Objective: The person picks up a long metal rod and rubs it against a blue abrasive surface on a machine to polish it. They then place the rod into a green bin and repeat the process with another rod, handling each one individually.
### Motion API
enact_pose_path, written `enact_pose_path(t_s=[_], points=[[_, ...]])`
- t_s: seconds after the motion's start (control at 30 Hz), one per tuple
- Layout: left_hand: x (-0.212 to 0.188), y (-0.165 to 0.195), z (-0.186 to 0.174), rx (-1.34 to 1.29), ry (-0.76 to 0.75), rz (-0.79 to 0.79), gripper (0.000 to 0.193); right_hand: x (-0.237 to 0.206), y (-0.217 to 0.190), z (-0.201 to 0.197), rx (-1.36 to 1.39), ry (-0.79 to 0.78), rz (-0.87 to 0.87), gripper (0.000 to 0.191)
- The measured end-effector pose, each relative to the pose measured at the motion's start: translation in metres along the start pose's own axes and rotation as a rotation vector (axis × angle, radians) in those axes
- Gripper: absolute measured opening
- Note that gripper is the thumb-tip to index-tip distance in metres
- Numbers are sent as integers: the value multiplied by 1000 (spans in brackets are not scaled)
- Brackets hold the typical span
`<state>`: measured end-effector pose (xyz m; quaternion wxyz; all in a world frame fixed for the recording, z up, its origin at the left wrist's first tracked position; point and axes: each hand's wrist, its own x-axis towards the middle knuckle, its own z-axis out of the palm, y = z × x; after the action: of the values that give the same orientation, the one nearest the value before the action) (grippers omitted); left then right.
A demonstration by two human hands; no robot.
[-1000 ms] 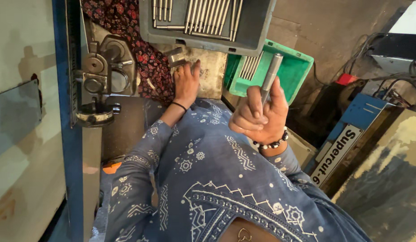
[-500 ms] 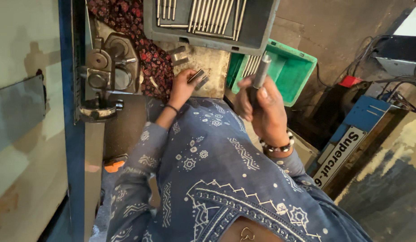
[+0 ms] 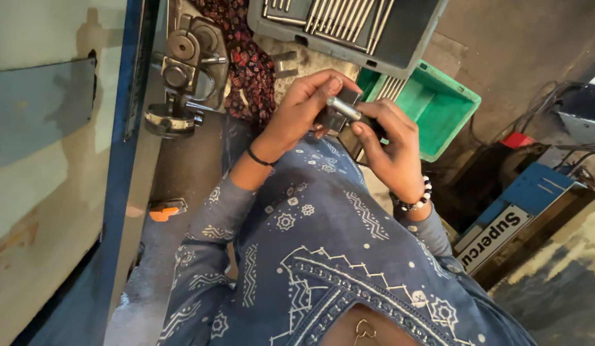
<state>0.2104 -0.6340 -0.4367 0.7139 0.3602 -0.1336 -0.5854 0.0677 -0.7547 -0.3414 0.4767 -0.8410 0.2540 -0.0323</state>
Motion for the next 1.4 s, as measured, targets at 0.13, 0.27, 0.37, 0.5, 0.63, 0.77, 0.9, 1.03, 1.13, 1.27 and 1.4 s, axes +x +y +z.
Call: enact_pose_path(t_s=[0.13,0.27,0.37,0.5,0.63,0.77,0.9,1.03,1.13,1.27,1.4], points=[[-4,-7,-1,-10,-55,-18,35,-8,11,-2,155,-80,-2,12],[-4,-11,0,37,-133,20,36,-17,33,-6,397,-179,140,13],[-5,-7,3,118,-181,44,34,-19,50,-4,527,-237,266,12],[-5,1,7,244,-213,80,32,-23,60,-3,607,-265,331,16],[1,-1,9,252,-265,186,30,-24,61,-4,614,-264,277,27],[11,-25,-2,273,-181,106,27,-26,79,5,319,-199,18,30],[24,-75,-18,220,-117,-46,23,-41,118,31,170,-130,170,31],[35,-126,-23,147,-59,-242,21,-67,154,63,290,-79,348,27],[37,-150,-18,237,-116,-301,27,-91,169,82,353,-20,407,21],[50,-169,-10,367,-122,-290,36,-104,184,89,322,86,282,19],[63,-179,4,420,-75,-282,29,-104,188,79,145,184,115,13]])
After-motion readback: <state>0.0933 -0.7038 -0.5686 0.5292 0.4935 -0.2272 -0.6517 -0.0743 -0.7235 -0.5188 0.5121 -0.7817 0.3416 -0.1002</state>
